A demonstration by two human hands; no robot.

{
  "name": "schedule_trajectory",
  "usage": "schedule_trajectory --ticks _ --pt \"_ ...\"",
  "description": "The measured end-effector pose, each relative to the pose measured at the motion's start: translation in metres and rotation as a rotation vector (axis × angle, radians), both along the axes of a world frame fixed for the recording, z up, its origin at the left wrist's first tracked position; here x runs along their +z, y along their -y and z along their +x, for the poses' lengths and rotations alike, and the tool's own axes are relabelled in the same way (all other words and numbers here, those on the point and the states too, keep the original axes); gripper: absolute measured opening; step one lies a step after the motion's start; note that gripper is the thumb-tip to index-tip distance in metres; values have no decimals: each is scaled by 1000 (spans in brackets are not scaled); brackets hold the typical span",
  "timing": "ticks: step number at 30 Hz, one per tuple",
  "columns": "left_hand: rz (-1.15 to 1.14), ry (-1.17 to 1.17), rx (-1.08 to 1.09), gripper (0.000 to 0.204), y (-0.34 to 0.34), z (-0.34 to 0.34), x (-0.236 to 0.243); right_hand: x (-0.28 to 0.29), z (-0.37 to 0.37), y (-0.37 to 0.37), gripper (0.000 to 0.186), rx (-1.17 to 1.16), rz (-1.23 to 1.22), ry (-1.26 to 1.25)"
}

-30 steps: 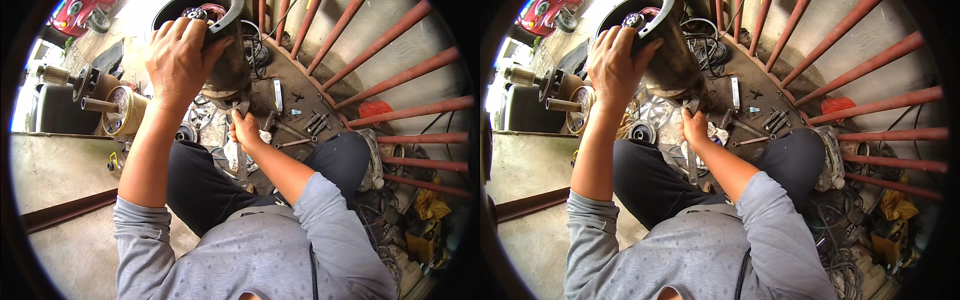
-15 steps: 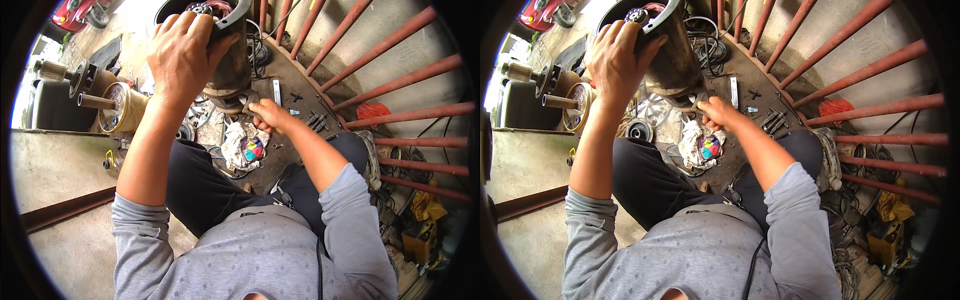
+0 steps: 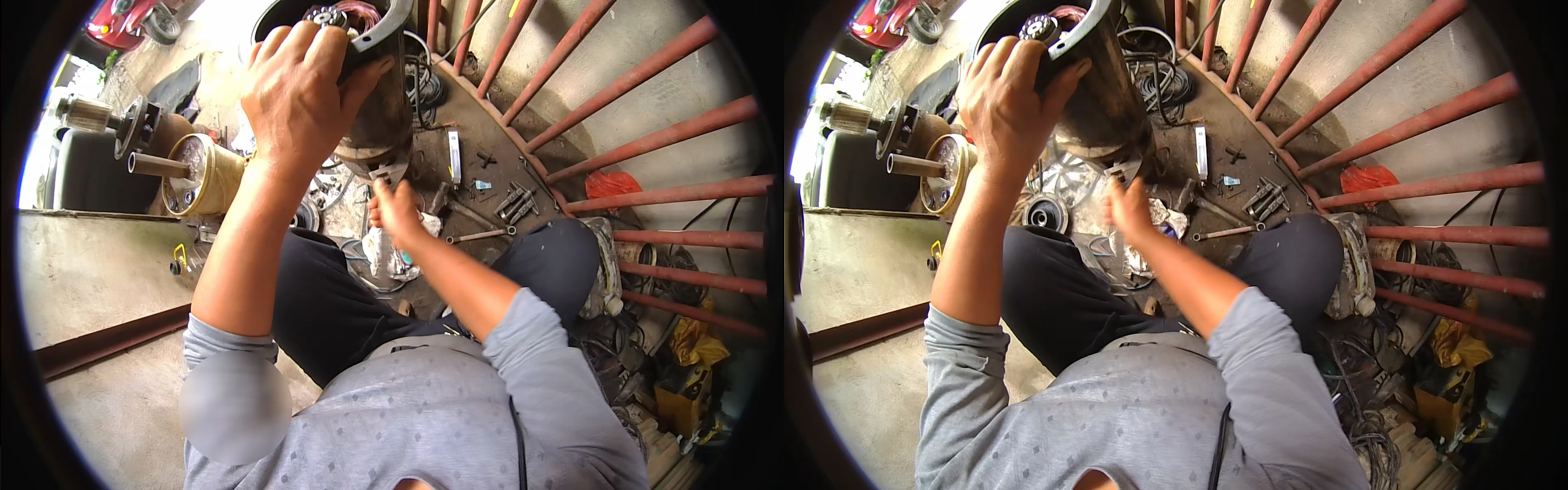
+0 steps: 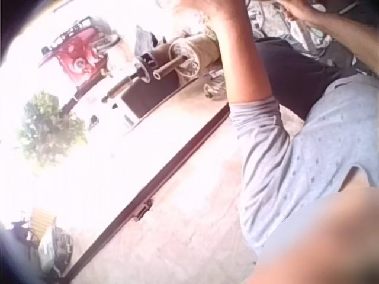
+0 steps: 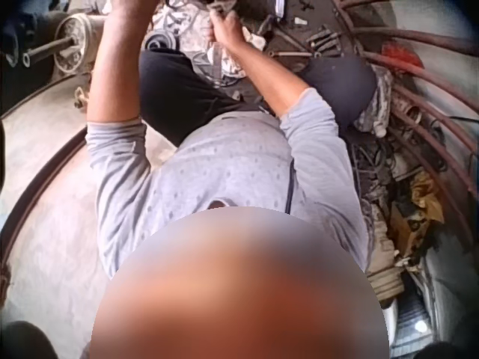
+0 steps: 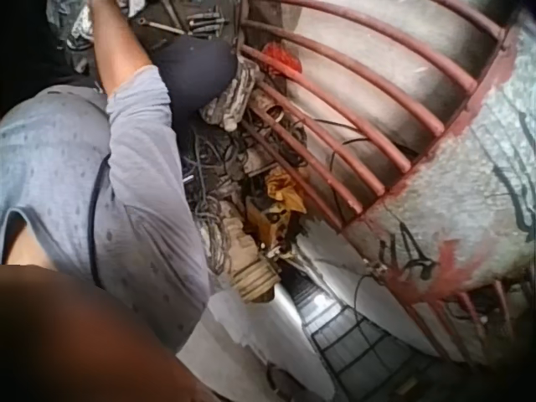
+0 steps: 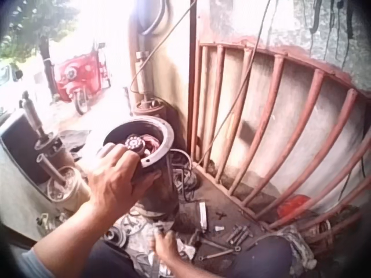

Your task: The person sits on the floor and uses a wrench to loosen and remove bolts from a cylindrical motor housing. They repeatedly reposition the motor, tighten and loosen fasteners, and inspect the interior components while working in a cluttered workshop.

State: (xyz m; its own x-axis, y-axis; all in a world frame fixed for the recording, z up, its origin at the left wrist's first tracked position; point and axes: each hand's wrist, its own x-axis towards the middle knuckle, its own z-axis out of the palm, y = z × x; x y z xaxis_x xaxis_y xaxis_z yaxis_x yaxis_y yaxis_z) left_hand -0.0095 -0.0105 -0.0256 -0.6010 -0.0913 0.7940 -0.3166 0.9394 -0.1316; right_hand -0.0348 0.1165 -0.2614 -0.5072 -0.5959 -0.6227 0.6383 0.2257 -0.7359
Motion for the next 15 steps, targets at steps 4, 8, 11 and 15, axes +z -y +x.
schedule_trajectory --ticks 4,8,11,15 --pt "46 54 -50 37 2 6 4 -23 29 10 33 -124 -89 -25" --pt "51 -137 -269 56 -4 26 -5 -38 11 -39 35 39 103 -88" --pt "230 -221 -328 47 -45 50 -41 -35 -3 -58 29 -41 32 40" --pt "1146 -375 -189 16 -121 51 -131 -4 -55 -48 27 -176 -183 79"
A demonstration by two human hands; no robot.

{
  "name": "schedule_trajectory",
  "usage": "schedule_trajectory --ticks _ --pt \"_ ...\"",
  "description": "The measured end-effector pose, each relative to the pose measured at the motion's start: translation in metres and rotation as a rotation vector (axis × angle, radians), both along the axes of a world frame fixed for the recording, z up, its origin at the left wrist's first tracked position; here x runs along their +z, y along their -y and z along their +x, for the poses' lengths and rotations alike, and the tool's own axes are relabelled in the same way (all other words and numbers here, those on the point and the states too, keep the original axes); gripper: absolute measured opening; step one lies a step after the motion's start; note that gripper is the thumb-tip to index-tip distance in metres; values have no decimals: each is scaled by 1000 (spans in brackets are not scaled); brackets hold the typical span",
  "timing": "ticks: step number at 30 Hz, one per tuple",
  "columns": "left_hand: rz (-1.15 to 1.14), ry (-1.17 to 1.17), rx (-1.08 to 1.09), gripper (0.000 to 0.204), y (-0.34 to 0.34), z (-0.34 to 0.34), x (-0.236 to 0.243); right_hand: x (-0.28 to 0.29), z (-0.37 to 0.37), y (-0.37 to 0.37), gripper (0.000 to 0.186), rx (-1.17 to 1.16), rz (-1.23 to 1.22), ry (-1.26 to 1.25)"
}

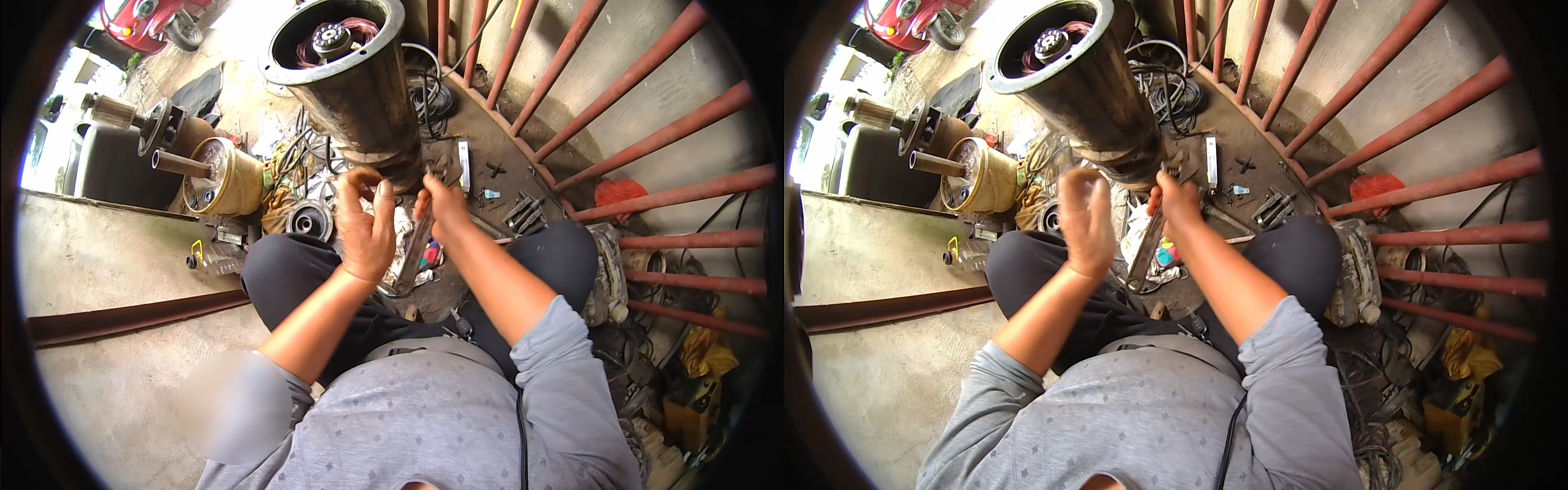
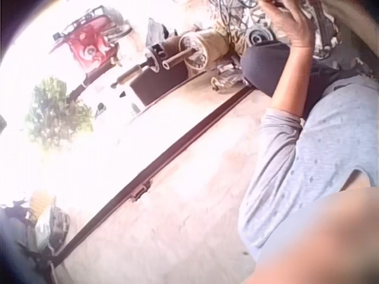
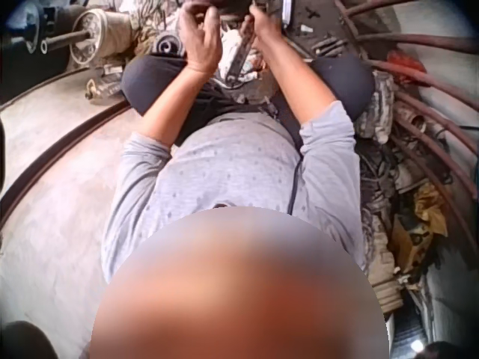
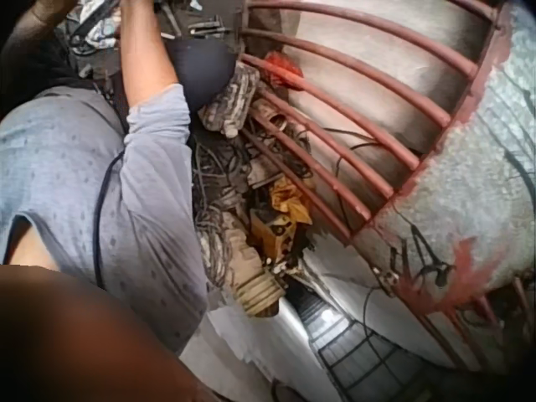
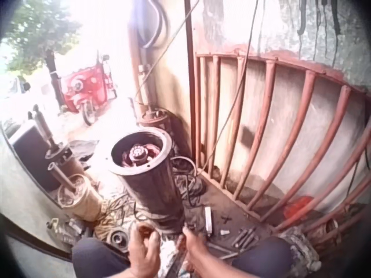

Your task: The person sits on the floor and uses a wrench to loosen and remove bolts from a cylindrical motor housing. They repeatedly reposition the motor, tighten and loosen fasteners, and inspect the interior components while working in a cluttered workshop.

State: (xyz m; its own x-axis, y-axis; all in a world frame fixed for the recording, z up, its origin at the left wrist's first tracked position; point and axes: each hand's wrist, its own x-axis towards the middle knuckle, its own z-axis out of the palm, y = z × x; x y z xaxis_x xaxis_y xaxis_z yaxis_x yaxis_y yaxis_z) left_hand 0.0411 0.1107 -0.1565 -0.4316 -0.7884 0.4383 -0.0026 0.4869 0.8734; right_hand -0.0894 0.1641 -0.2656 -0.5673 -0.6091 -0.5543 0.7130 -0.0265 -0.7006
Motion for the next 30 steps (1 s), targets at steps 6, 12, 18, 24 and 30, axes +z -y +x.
schedule_trajectory --ticks 6,12,18,24,30 --pt "1445 -104 64 23 10 -55 -122 93 -113 -27 30 125 49 -169" --pt "1523 -515 -225 31 57 -71 -175 102 -148 -72 26 270 494 -490" --pt "1489 -679 -492 31 73 -78 -181 80 -164 -73 26 46 254 -380" --pt "1536 -658 -668 32 77 -64 -170 78 -165 -55 24 59 322 -227" --pt "1598 -648 -726 25 80 -63 -164 74 -157 -31 23 149 359 -293"
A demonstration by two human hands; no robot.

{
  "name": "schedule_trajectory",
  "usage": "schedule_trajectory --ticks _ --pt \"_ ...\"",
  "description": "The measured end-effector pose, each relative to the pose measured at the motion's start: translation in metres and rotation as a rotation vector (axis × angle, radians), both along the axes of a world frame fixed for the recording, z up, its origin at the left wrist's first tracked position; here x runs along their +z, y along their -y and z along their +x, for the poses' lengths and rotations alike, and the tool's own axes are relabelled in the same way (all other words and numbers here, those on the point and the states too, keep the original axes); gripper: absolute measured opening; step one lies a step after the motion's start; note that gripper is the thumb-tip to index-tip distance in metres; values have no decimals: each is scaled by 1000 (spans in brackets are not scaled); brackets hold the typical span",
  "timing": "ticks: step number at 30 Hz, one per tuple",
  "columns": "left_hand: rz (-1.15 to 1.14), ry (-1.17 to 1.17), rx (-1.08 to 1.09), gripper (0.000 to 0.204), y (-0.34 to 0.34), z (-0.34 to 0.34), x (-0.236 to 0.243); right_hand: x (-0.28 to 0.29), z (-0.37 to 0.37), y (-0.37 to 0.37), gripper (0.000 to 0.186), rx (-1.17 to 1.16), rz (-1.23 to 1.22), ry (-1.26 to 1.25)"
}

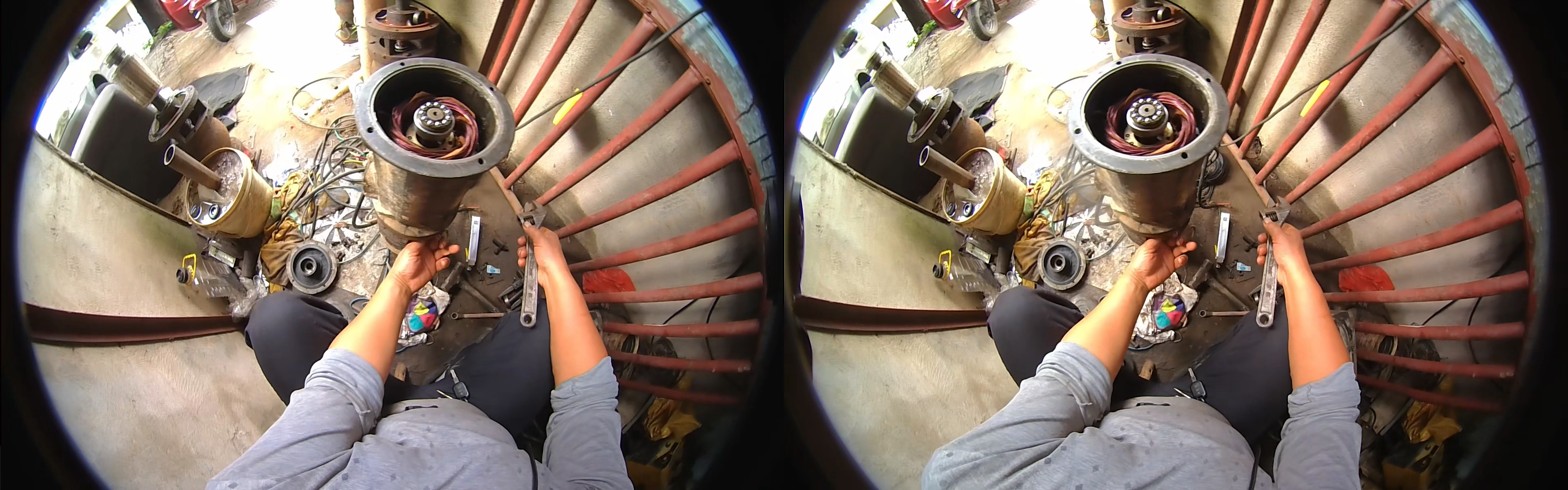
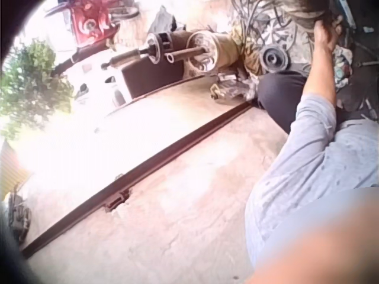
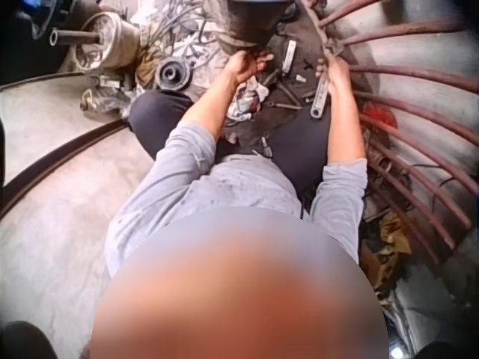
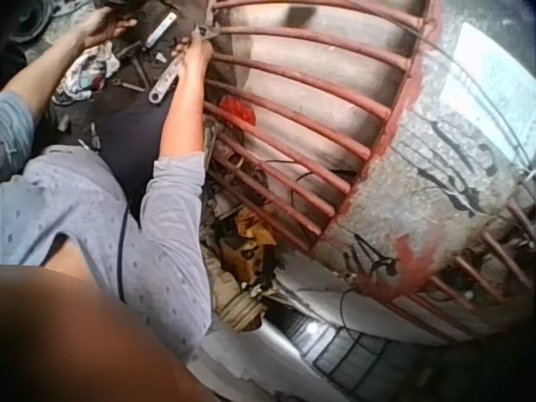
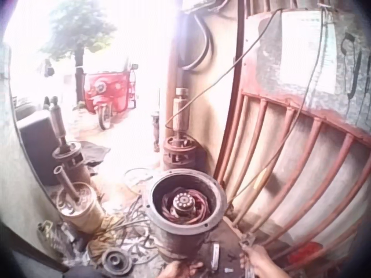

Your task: The person sits on the floor and uses a wrench to loosen and remove bolts from a cylindrical motor housing. They repeatedly reposition the motor, tighten and loosen fasteners, and inspect the interior components while working in a cluttered workshop.

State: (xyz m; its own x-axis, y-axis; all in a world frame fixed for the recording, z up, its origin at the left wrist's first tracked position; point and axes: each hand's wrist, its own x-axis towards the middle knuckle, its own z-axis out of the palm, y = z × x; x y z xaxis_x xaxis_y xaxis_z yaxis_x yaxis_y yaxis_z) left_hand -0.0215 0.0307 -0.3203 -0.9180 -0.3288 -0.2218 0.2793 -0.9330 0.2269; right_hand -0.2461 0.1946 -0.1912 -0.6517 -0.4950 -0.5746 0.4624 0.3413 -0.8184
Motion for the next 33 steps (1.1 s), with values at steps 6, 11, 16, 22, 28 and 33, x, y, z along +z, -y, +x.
schedule_trajectory --ticks 6,11,16,22,28,33 --pt "-6 102 21 32 -2 -12 4 4 9 1 24 87 67 -54" --pt "59 117 89 26 -7 -8 7 3 5 -7 23 45 51 -58" --pt "46 11 28 28 -6 -9 -5 0 4 -13 24 49 32 -66" --pt "67 1 67 28 -6 -12 -23 4 15 -13 22 120 77 -128" --pt "47 -10 29 19 -5 -9 -19 2 20 -11 19 132 71 -153" --pt "70 -1 82 19 -9 -9 -13 0 21 -15 21 176 123 -168"
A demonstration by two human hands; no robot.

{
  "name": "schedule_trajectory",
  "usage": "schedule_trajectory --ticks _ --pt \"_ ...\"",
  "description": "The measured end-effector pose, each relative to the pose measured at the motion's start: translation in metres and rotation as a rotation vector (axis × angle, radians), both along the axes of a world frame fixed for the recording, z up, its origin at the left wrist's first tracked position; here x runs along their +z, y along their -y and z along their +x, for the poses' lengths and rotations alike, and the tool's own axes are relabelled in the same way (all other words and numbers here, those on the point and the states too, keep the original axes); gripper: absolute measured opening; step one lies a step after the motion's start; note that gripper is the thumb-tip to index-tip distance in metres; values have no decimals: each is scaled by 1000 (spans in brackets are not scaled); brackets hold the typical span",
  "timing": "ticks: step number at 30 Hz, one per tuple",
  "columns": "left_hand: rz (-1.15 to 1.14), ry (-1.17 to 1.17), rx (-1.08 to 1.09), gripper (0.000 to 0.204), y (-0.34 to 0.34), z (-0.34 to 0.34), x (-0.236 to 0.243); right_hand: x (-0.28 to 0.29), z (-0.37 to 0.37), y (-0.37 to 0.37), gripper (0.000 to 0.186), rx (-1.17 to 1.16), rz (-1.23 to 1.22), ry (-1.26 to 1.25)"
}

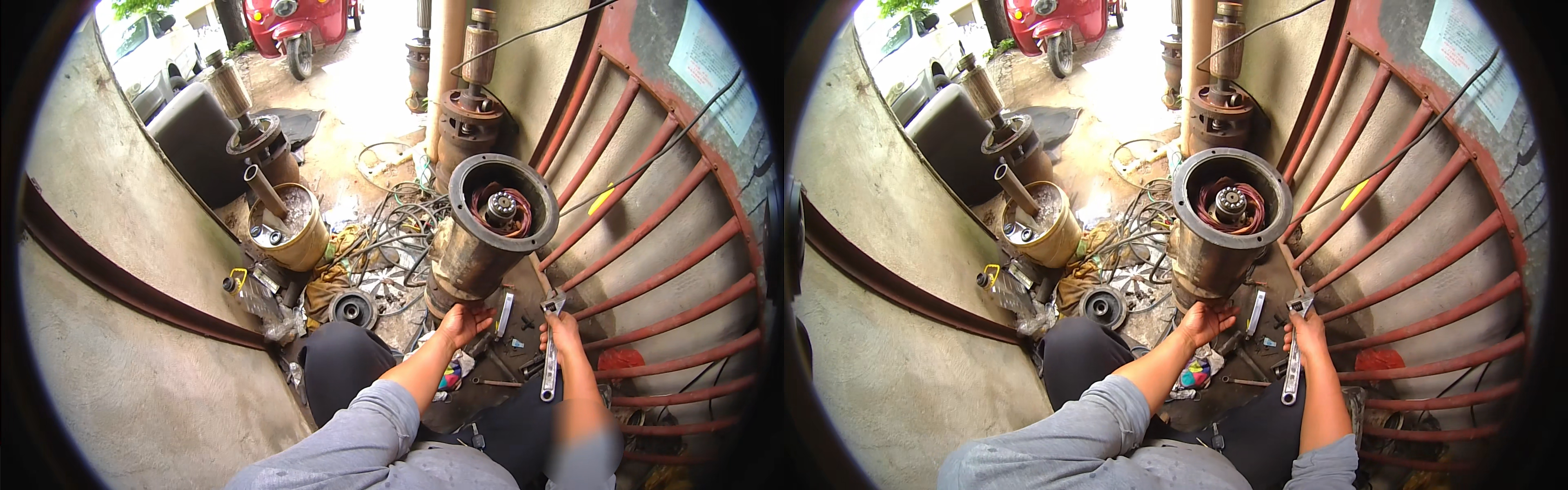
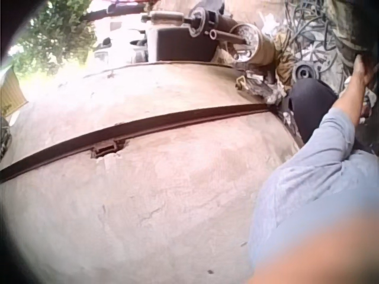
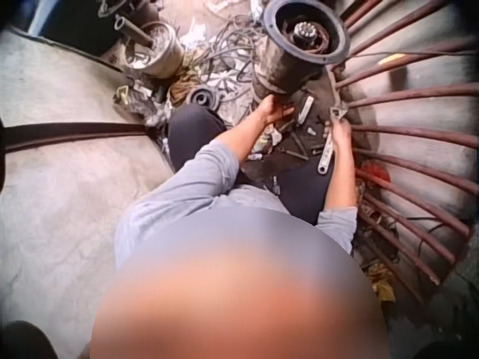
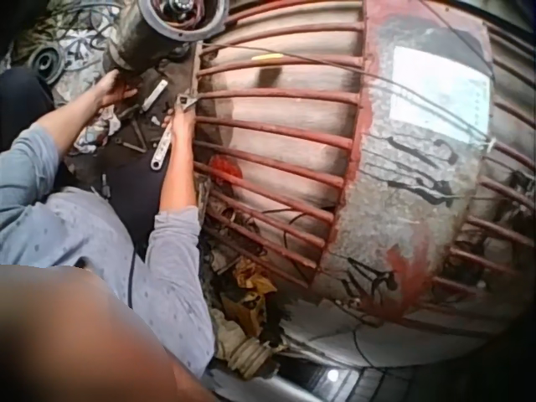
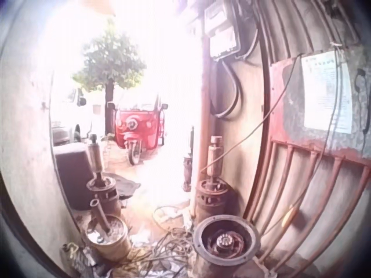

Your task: The person sits on the floor and uses a wrench to loosen and remove bolts from a cylindrical motor housing. They repeatedly reposition the motor, tighten and loosen fasteners, and inspect the interior components while working in a cluttered workshop.

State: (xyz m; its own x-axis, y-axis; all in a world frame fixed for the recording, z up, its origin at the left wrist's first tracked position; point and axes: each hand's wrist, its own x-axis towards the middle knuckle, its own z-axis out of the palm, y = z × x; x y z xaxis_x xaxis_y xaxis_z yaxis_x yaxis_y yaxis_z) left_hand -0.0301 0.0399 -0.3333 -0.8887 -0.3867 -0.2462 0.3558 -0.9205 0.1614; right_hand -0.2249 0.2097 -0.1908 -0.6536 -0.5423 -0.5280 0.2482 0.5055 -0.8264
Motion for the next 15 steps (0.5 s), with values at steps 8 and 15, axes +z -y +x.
schedule_trajectory --ticks 8,15 --pt "-55 -29 -32 21 2 -3 -14 6 5 -2 20 25 -6 -30" --pt "28 -8 57 27 -2 -2 -11 7 8 -4 22 48 8 -37"
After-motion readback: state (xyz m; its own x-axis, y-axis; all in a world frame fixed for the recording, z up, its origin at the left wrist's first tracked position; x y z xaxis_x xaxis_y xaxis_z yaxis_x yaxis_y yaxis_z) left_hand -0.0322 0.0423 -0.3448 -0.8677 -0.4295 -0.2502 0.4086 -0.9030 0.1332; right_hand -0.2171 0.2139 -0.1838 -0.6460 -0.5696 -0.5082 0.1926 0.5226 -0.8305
